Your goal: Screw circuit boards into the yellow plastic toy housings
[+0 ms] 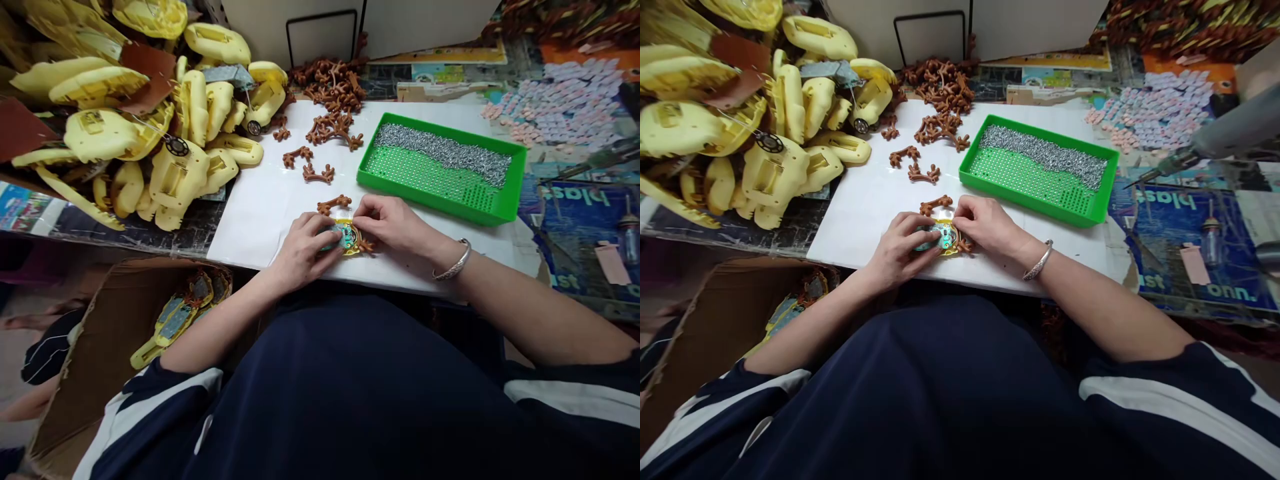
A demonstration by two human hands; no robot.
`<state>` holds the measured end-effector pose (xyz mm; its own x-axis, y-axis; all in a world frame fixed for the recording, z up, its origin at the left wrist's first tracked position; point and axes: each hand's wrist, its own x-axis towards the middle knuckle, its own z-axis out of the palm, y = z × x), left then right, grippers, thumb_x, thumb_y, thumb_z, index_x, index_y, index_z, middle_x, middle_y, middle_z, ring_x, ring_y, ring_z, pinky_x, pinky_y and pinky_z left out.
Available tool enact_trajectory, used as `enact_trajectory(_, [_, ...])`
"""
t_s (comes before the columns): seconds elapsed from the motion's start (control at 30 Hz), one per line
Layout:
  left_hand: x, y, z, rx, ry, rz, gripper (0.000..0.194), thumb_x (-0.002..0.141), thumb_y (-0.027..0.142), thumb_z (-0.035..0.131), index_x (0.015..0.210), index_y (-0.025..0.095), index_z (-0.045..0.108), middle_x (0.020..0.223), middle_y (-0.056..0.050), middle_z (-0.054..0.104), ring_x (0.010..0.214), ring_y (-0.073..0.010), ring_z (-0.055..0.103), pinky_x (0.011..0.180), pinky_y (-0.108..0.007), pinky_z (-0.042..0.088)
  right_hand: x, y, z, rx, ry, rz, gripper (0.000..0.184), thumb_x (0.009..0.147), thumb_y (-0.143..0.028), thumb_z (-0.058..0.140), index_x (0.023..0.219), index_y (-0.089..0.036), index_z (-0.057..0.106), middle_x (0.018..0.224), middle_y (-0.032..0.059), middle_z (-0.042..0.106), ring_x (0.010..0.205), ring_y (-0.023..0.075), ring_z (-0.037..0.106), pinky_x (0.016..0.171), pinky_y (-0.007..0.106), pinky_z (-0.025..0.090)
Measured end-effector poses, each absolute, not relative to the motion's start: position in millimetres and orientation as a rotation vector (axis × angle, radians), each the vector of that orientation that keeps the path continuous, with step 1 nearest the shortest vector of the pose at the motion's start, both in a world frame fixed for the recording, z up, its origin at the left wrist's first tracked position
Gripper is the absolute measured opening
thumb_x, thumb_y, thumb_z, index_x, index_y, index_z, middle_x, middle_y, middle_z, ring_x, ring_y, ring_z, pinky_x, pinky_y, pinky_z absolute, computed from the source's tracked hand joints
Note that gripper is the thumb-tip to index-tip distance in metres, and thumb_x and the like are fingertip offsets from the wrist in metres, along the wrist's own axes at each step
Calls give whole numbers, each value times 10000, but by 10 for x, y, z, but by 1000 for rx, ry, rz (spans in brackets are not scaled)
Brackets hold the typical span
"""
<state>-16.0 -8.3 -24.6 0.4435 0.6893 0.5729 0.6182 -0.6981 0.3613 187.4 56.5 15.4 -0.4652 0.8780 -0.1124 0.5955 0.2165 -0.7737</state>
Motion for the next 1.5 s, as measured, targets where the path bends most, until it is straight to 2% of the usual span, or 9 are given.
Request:
enact_trajectory(0.23, [-141,-138,-221,2544,1270,780,543,857,601,712,1171,165,633,1357,-214,578,1212,-336,565,1021,-522,493,1973,444,34,-1203,-2109,809,157,860,-323,581,782,-197,632,787,48,630,719,171,556,705,321,464])
enact_trajectory(0.57, [-1100,-578,356,1932,1401,738,632,788,471,790,1310,196,564,1321,-144,651,1225,-272,639,1087,-421,515,2007,424,25,-1263,-1868,1061,298,778,-484,627,894,-210,638,887,91,647,620,171,601,436,283,449])
enact_trajectory(0.8, [-2516,-1485,377,1259,1938,322,838,590,702,768,1250,213,605,1338,-114,669,1275,-339,603,1120,-449,476,1920,376,67,-1276,-1984,939,303,764,-511,563,872,-239,640,1011,120,685,702,224,664,692,415,558])
enact_trajectory(0.93, [-2718,-1933,34,1143,2143,69,957,538,818,654,1233,160,624,1281,-157,695,1251,-367,626,1092,-426,493,1931,380,60,-1243,-2025,899,271,780,-495,569,868,-247,637,998,116,704,693,229,676,673,401,560])
enact_trajectory(1.1, [-2672,-2002,-118,1172,2182,-8,868,347,779,762,991,197,732,1074,-140,764,1107,-419,686,974,-463,553,1960,392,29,-1206,-2054,852,247,805,-482,573,867,-252,639,977,102,711,677,225,680,634,376,556])
enact_trajectory(1.17, [-2690,-1820,17,1218,2202,31,866,391,828,732,979,192,732,1095,-150,758,1113,-407,679,972,-455,552,1960,396,21,-1203,-2056,847,239,809,-471,571,866,-250,642,964,93,707,669,220,677,639,375,560])
enact_trajectory(1.27, [-2709,-1329,426,1363,2265,244,821,682,903,486,1049,197,691,1150,-116,742,1080,-318,676,959,-421,554,1954,400,12,-1201,-2074,841,229,817,-462,576,866,-251,647,954,83,704,670,220,679,633,371,559])
enact_trajectory(1.37, [-2645,-649,883,1935,2364,835,568,838,753,489,936,230,689,943,-54,742,863,-237,661,835,-425,564,1948,397,5,-1207,-2085,816,242,822,-473,569,862,-249,653,929,77,706,671,223,685,640,379,566])
enact_trajectory(1.5, [-2516,316,1192,2281,2382,891,336,848,470,563,993,191,683,1027,-90,693,952,-246,622,896,-459,534,1947,377,19,-1178,-2103,797,232,831,-455,559,849,-243,653,891,71,712,678,223,697,665,386,580])
